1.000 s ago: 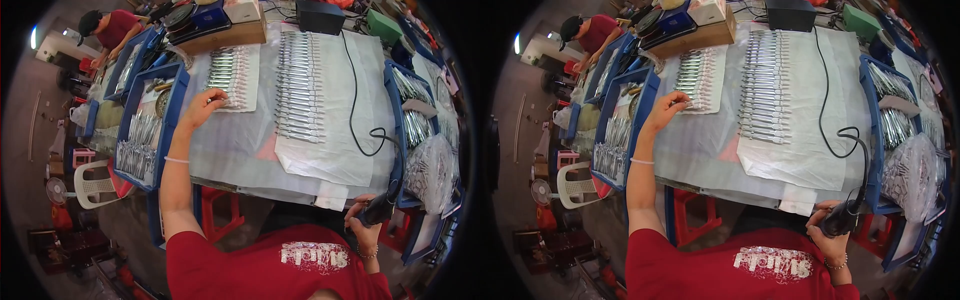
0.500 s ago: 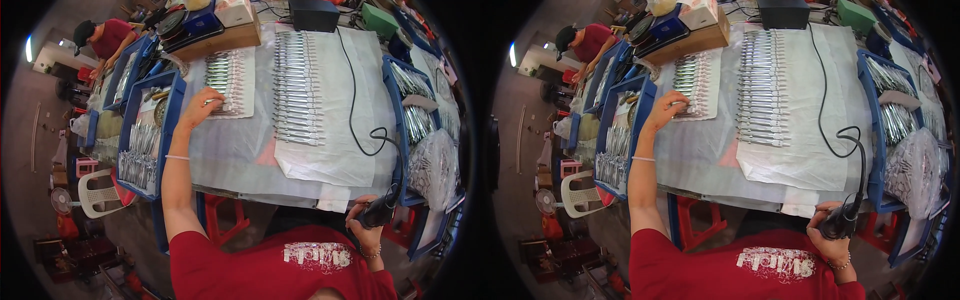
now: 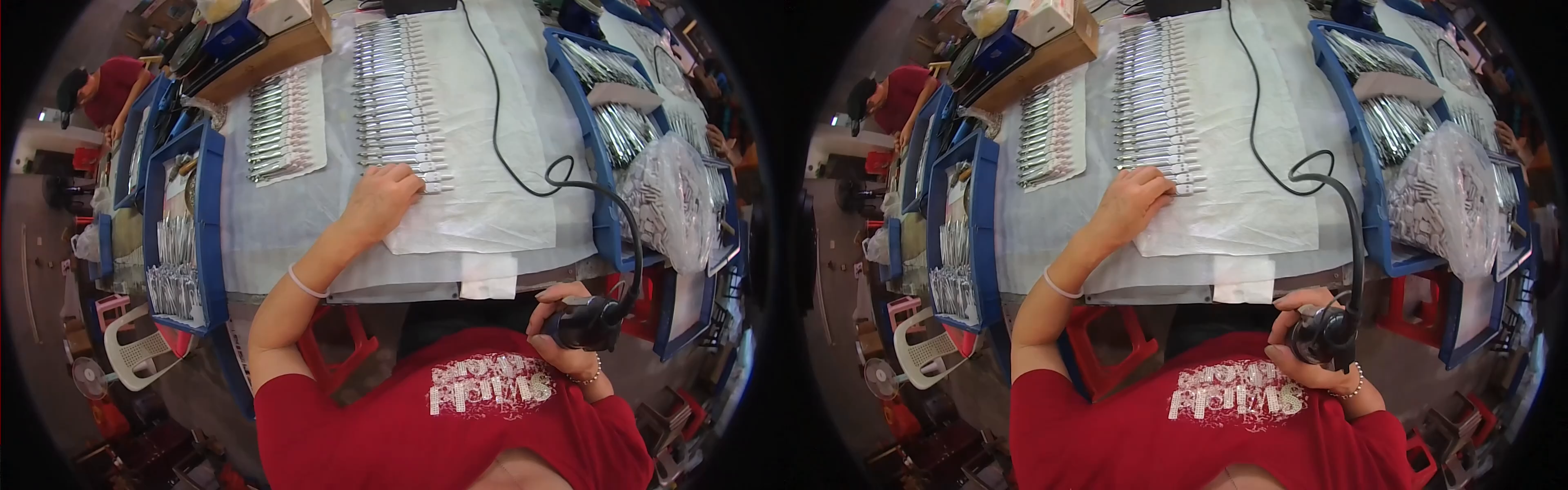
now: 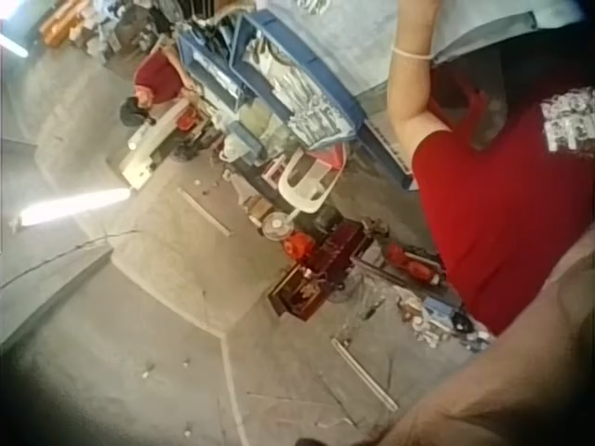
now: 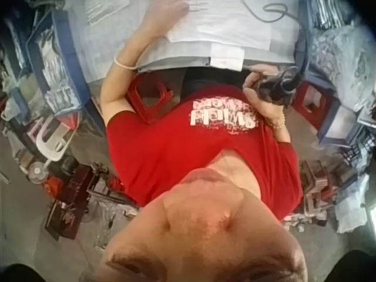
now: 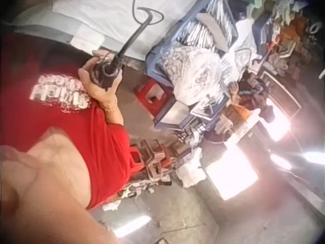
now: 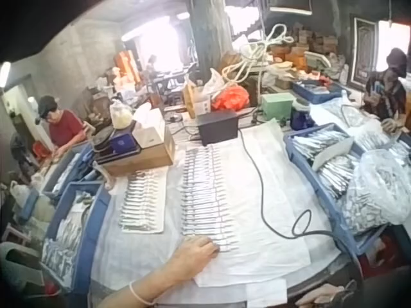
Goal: Polishing the tips of metal precision instruments using a handheld rotary tool.
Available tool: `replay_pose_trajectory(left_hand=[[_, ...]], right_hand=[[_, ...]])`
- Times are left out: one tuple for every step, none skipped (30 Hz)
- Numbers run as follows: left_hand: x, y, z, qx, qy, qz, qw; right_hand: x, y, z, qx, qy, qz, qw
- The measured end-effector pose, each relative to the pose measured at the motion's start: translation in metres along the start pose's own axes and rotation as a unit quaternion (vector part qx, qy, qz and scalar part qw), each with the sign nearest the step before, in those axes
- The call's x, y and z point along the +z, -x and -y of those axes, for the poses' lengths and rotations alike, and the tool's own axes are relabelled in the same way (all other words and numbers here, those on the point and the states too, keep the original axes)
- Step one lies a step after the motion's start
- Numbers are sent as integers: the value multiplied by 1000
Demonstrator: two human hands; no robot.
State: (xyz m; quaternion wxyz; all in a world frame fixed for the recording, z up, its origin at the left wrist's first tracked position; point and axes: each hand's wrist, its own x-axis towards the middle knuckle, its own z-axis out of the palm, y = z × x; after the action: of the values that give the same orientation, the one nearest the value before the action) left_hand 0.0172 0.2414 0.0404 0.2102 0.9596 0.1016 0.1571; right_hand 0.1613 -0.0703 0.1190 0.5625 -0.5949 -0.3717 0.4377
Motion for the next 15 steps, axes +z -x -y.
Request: replay_pose_trajectory(left_hand=[[1,0,0,-15,-4,3,1000],[2,0,-1,-4,-21,-10,1000],[3,1,-2,-2,-41,-14,999],[2,1,-3,0,-60,-18,998],[1,2,-4,0,-58,-8,998],[0,3,-5,3,-56,2,998],[-1,3,-5,5,-55,11,998],[-3,4,-5,4,-40,23,999],[-4,4,-5,4,-24,34,999],[-4,4,-4,2,-7,44,999],[-4,5,-3,-9,19,47,999],[-2,5,-2,-22,47,49,997],[0,5,-1,-27,80,42,996],[1,5,0,-35,80,63,994],[2,5,0,-35,85,75,993]], right_hand=[[-2,2,0,5,-5,-5,1000],[-4,3,0,-6,-10,-10,1000],[-3,4,0,4,-24,-25,999],[-4,5,-1,10,-20,-27,999],[-4,6,-1,4,-15,-27,1000],[-3,6,-1,0,-10,-30,1000],[-2,8,-1,20,-29,-31,999],[-2,8,-1,16,-31,-20,999],[-1,8,0,15,-29,-11,999],[-1,7,0,14,-26,-2,1000],[0,7,0,15,-2,-3,1000],[0,6,0,-15,27,3,1000],[0,5,0,-45,56,9,997],[0,5,0,-73,87,16,993],[1,5,-1,-74,79,12,994]])
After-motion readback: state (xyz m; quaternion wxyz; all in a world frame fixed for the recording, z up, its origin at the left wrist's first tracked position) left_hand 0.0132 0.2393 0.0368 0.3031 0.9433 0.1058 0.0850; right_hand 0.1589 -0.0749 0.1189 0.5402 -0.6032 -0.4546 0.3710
